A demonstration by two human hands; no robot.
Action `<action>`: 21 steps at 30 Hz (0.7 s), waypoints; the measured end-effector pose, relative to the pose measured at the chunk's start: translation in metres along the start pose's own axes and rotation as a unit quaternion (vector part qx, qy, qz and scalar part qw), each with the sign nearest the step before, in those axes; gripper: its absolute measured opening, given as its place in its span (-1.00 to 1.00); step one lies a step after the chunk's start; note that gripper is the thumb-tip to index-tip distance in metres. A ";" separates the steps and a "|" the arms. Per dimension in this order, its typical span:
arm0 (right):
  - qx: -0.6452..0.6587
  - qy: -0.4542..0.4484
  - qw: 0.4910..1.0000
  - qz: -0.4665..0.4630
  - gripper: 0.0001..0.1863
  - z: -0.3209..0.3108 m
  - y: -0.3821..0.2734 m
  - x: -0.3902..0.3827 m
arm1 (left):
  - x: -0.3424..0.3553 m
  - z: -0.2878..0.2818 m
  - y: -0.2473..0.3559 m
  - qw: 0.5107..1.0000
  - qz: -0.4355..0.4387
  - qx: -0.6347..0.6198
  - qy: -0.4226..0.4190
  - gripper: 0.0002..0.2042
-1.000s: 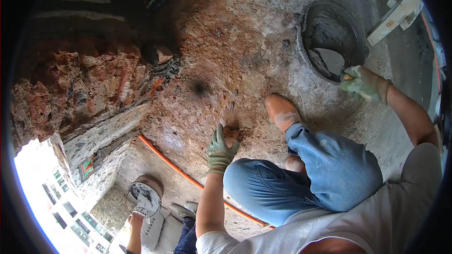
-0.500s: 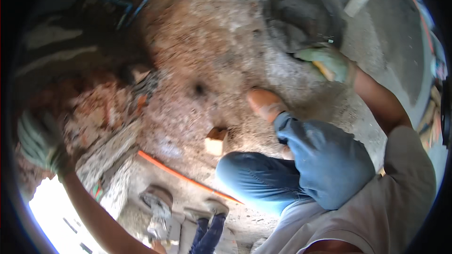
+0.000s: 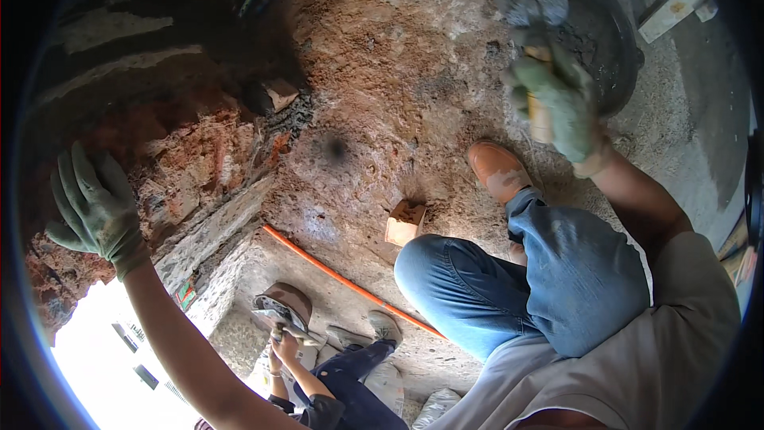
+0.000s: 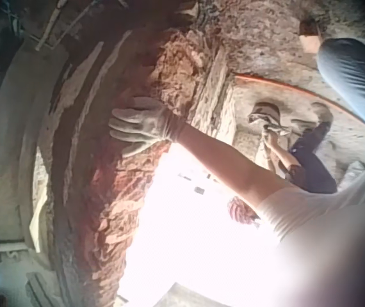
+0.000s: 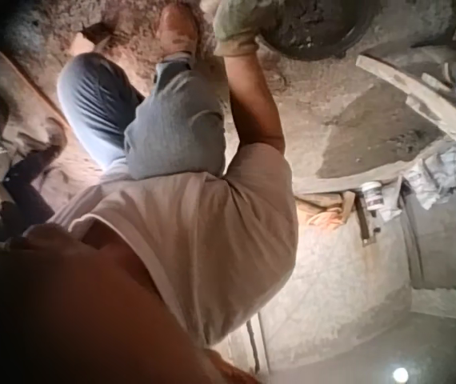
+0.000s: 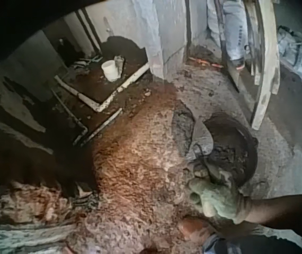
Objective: Applying mortar and laying bricks to construct or repair a wall.
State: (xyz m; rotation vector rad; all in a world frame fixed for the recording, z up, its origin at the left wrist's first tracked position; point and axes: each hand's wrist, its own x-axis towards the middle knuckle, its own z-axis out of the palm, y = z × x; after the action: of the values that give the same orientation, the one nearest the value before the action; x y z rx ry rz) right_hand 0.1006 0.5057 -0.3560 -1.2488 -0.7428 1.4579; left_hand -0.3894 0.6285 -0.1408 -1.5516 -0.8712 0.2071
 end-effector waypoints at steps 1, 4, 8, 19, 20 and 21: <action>-0.019 -0.012 1.000 -0.020 -0.65 0.026 0.005 0.010 | 0.000 0.002 0.002 1.000 0.003 -0.008 0.004 -0.68; -0.069 -0.094 0.993 -0.033 -0.81 0.104 0.036 0.032 | 0.010 -0.004 0.006 1.000 -0.003 -0.001 -0.002 -0.69; -0.038 -0.300 0.936 0.177 -0.77 0.248 0.106 0.055 | 0.019 -0.008 0.009 0.999 -0.015 -0.017 0.024 -0.70; -0.026 -0.278 0.957 0.075 -0.89 0.075 0.063 0.001 | 0.005 0.000 0.011 0.997 -0.032 0.016 -0.062 -0.65; -0.074 -0.247 0.962 0.084 -0.75 0.054 0.042 -0.007 | 0.001 0.002 0.013 0.997 -0.031 0.003 -0.064 -0.65; -0.164 -0.217 0.962 0.006 -0.59 0.017 0.037 -0.011 | 0.003 0.002 0.018 0.996 -0.028 0.014 -0.084 -0.66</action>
State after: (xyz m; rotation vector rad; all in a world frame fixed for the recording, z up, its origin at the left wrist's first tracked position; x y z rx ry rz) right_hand 0.0725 0.4880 -0.3818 -1.1839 -1.3152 1.6897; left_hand -0.3814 0.6336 -0.1567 -1.4967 -1.0369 0.3111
